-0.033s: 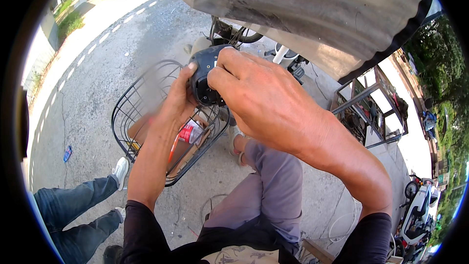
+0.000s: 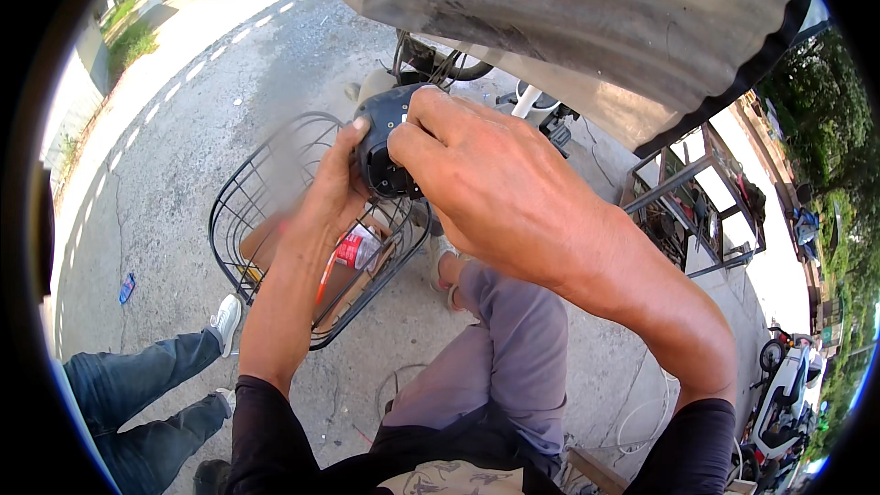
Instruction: The person uses a screwdriver to disassemble a plastic housing component from a motorcycle dashboard while holding the unit by hand.
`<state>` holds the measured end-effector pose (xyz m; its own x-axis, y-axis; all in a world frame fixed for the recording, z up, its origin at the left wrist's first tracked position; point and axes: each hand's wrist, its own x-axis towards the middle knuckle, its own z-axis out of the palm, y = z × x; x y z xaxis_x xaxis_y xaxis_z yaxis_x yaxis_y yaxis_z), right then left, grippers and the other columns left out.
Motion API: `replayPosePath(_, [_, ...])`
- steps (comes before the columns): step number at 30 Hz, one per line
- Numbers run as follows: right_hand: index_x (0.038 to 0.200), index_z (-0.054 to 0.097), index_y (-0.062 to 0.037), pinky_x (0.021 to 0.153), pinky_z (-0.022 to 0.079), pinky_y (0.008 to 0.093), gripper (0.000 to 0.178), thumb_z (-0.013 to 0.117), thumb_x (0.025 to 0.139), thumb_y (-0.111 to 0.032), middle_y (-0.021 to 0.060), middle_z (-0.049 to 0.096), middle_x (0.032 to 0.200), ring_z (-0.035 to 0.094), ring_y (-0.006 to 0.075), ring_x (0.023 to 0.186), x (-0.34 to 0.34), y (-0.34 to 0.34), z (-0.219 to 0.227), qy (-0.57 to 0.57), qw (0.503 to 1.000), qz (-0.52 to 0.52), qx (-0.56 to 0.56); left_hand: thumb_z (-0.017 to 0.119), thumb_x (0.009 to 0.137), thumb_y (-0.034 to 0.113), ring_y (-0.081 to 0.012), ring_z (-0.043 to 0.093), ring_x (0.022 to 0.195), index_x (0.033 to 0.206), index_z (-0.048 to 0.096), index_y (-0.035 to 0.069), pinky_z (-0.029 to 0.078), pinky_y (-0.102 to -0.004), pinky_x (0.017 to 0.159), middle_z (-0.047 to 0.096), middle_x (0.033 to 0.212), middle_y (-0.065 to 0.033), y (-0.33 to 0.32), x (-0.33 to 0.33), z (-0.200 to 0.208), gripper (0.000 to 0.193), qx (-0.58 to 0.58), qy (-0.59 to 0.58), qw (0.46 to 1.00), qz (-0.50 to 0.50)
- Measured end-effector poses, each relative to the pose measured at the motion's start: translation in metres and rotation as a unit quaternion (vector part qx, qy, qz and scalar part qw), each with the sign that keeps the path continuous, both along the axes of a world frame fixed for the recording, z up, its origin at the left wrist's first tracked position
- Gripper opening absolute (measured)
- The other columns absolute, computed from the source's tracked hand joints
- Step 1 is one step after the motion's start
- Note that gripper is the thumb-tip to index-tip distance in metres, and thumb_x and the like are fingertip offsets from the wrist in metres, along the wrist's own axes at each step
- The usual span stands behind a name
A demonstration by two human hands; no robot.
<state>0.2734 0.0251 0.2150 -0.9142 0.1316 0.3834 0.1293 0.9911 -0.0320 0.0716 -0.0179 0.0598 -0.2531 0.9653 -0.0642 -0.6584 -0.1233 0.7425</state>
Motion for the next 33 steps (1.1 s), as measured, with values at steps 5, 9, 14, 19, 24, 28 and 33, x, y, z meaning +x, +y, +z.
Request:
replayPosePath(5, [0.102,0.065,-0.0023,0.07,0.054,0.0467,0.014,0.073,0.091,-0.002,0.0132,0.06,0.099,0.066,0.0375,0.081,-0.003,0.004,0.005,-0.023,0.999,-0.02,0.014,0.063,0.105,0.038,-0.0259,0.065,0.124,0.144,0.053,-0.007,0.051,-0.0433,0.11,0.065,0.136,-0.0172,0.002,-0.001,-0.003,0.06,0.003,-0.008,1.0,0.001])
replayPosePath(9, [0.104,0.064,-0.0028,0.07,0.054,0.0476,0.016,0.074,0.092,-0.005,0.013,0.06,0.1,0.066,0.0373,0.083,-0.005,0.004,0.007,-0.042,0.998,-0.022,0.032,0.063,0.105,0.039,-0.0256,0.065,0.124,0.144,0.053,-0.006,0.05,-0.0432,0.11,0.065,0.136,-0.0167,0.0,-0.001,0.0,0.06,-0.002,-0.002,1.0,0.005])
replayPosePath(14, [0.111,0.06,-0.0031,0.07,0.054,0.0481,0.025,0.077,0.092,-0.008,0.0133,0.06,0.1,0.067,0.0375,0.084,-0.009,-0.003,0.012,-0.013,0.999,0.027,-0.024,0.066,0.103,0.041,-0.0258,0.065,0.123,0.143,0.053,-0.007,0.051,-0.0437,0.11,0.065,0.135,-0.0165,0.002,-0.004,-0.006,0.064,-0.005,0.011,1.0,0.006])
replayPosePath(19, [0.113,0.058,-0.0027,0.072,0.054,0.0479,0.024,0.072,0.094,-0.005,0.0134,0.059,0.105,0.068,0.0376,0.09,-0.004,-0.002,0.016,-0.11,0.993,-0.003,0.036,0.068,0.102,0.04,-0.0258,0.065,0.121,0.142,0.053,-0.007,0.052,-0.0436,0.107,0.064,0.133,-0.0164,0.002,-0.002,-0.004,0.064,-0.001,0.004,1.0,0.012])
replayPosePath(24, [0.109,0.057,-0.0029,0.071,0.055,0.0468,0.023,0.074,0.094,-0.008,0.0137,0.059,0.104,0.069,0.0374,0.089,-0.004,-0.004,0.012,-0.059,0.998,-0.021,-0.003,0.068,0.102,0.04,-0.0261,0.066,0.121,0.142,0.054,-0.008,0.052,-0.0432,0.107,0.065,0.133,-0.0165,0.003,-0.003,-0.008,0.064,0.0,0.001,1.0,0.015])
replayPosePath(28, [0.11,0.058,0.0004,0.073,0.058,0.0468,0.025,0.073,0.094,-0.012,0.0165,0.06,0.105,0.071,0.0368,0.092,-0.004,0.002,0.012,-0.079,0.996,0.02,0.048,0.068,0.102,0.041,-0.0261,0.066,0.121,0.141,0.055,-0.008,0.053,-0.0437,0.106,0.066,0.132,-0.0166,0.004,-0.004,-0.01,0.064,-0.007,0.006,1.0,0.013])
replayPosePath(33, [0.112,0.058,0.0027,0.076,0.06,0.044,0.03,0.071,0.089,-0.01,0.0172,0.06,0.11,0.073,0.0339,0.096,-0.008,-0.012,0.025,-0.186,0.98,-0.054,0.053,0.067,0.102,0.041,-0.0258,0.066,0.119,0.141,0.055,-0.007,0.053,-0.0436,0.104,0.067,0.13,-0.0162,0.001,-0.002,-0.006,0.063,-0.008,0.004,1.0,0.015])
